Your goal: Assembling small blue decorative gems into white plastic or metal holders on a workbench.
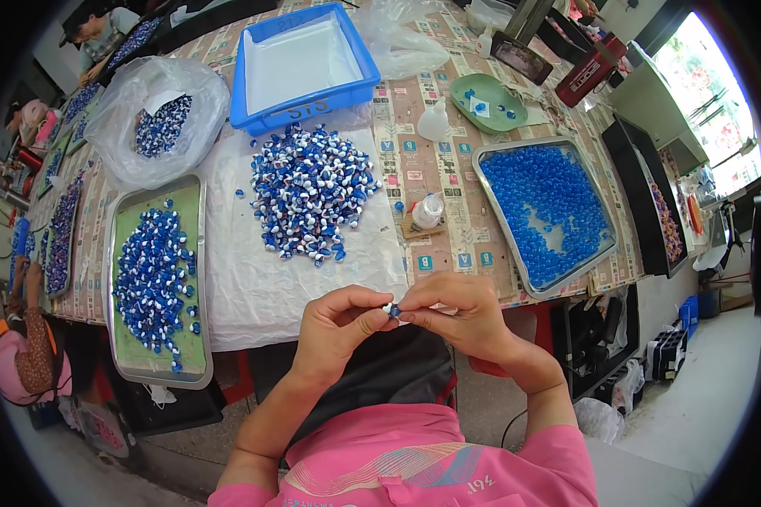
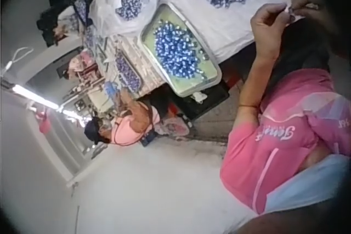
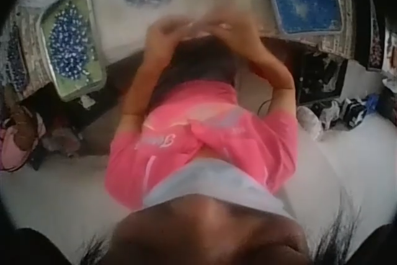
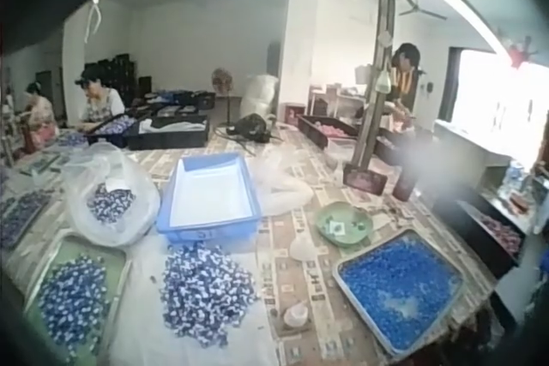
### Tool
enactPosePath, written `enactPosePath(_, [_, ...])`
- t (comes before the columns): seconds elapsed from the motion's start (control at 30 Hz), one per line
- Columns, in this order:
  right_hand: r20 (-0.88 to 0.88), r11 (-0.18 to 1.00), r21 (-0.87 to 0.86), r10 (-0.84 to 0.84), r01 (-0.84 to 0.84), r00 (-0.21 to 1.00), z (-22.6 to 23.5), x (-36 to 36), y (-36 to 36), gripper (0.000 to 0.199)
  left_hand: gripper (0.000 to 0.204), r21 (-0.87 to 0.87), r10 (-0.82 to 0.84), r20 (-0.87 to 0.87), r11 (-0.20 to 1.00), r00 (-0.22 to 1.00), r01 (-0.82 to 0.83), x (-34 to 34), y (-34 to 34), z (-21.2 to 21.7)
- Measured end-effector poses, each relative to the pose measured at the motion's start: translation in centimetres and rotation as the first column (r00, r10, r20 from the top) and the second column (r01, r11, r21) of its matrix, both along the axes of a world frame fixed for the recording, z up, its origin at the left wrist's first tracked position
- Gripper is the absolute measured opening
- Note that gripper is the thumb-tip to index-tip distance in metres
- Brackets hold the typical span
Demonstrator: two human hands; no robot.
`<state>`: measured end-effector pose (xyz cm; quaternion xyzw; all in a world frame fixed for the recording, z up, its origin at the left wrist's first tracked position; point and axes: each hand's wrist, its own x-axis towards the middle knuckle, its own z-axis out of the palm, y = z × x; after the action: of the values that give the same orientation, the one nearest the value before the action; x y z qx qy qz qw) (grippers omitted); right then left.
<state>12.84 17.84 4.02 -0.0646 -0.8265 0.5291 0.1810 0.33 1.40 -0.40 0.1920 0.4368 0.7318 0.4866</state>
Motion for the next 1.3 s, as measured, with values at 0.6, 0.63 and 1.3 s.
enactPosePath(0.6, [-0.155, 0.997, 0.043, -0.064, 0.071, 0.986, -0.2, 2.3, 0.5, 0.014, 0.016, 0.013, 0.098, -0.259, 0.995, 0.961, -0.098, 2.9, 1.6, 1.4])
enactPosePath(0.63, [-0.142, 1.0, 0.0, -0.03, 0.03, 0.989, 0.2, 2.6, 0.9, 0.014, 0.014, -0.009, 0.099, -0.262, 0.994, 0.96, -0.105, 3.1, 1.8, 1.7])
enactPosePath(1.3, [0.137, 0.571, 0.603, -0.762, 0.557, 0.633, 1.4, 16.7, 21.6, 0.017, 0.024, -0.085, -0.274, -0.96, 0.468, -0.053, -0.88, -15.6, -18.2, 0.1])
